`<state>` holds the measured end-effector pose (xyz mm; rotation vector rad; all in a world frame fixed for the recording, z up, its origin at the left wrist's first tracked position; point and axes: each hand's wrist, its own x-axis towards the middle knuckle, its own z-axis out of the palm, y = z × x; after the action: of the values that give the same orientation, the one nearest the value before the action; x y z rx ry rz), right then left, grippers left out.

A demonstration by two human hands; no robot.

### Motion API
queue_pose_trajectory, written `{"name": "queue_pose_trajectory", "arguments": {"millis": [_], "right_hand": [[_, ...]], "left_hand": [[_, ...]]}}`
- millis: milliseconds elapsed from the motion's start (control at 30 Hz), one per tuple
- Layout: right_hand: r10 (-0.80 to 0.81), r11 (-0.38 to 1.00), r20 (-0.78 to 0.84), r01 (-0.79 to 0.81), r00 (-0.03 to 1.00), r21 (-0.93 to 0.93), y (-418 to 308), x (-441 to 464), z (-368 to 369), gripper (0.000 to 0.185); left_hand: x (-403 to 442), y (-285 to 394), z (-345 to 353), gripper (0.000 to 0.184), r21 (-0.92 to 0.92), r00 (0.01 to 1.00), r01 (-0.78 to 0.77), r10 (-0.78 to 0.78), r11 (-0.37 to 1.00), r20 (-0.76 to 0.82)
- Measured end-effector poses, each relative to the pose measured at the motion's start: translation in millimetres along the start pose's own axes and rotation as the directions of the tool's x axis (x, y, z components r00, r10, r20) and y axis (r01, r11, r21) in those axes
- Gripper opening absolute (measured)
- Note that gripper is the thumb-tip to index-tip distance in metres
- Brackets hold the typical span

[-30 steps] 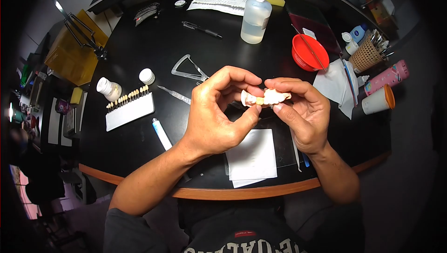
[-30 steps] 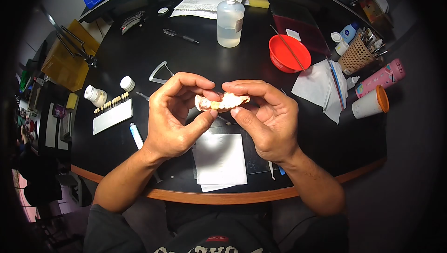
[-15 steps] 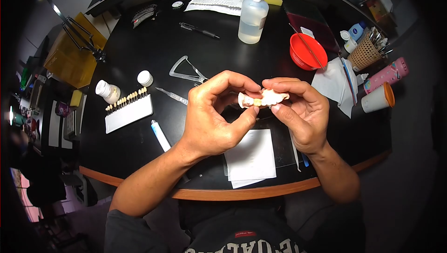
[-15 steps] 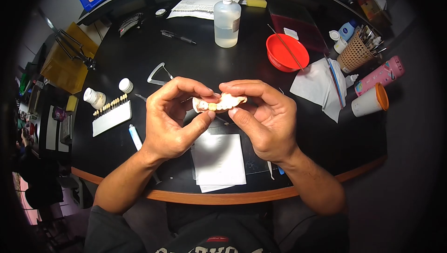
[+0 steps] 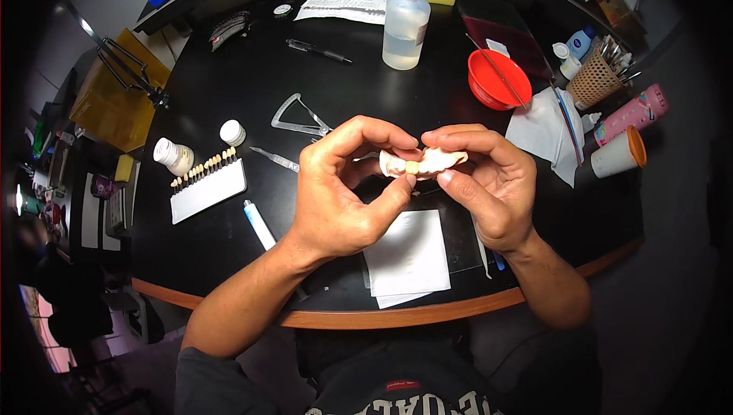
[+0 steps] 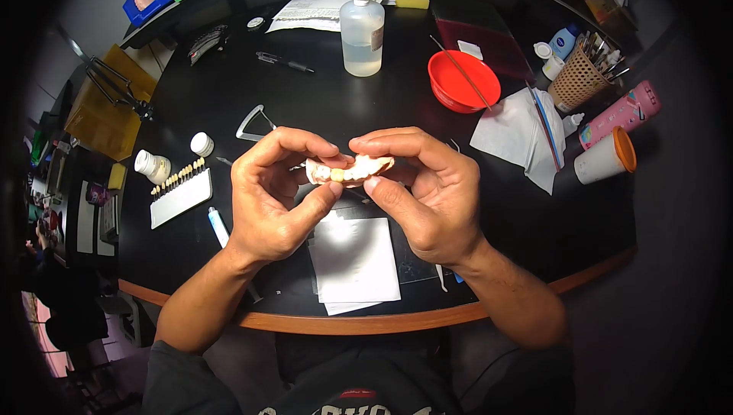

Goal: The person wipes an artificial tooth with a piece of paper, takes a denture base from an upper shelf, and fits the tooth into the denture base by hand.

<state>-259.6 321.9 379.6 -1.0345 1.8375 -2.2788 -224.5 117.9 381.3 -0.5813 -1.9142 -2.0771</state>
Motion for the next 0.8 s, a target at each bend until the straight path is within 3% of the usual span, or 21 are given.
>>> {"name": "queue_pose_trajectory", "arguments": {"millis": [800], "right_hand": [[-0.023,1.000,0.006,0.023,1.000,-0.004,-0.2,0.3,0.9,0.034]], "left_hand": [[0.0,2.7,-1.7,0.030,0.017,1.000,0.011,-0.012,1.000,0.029]]}}
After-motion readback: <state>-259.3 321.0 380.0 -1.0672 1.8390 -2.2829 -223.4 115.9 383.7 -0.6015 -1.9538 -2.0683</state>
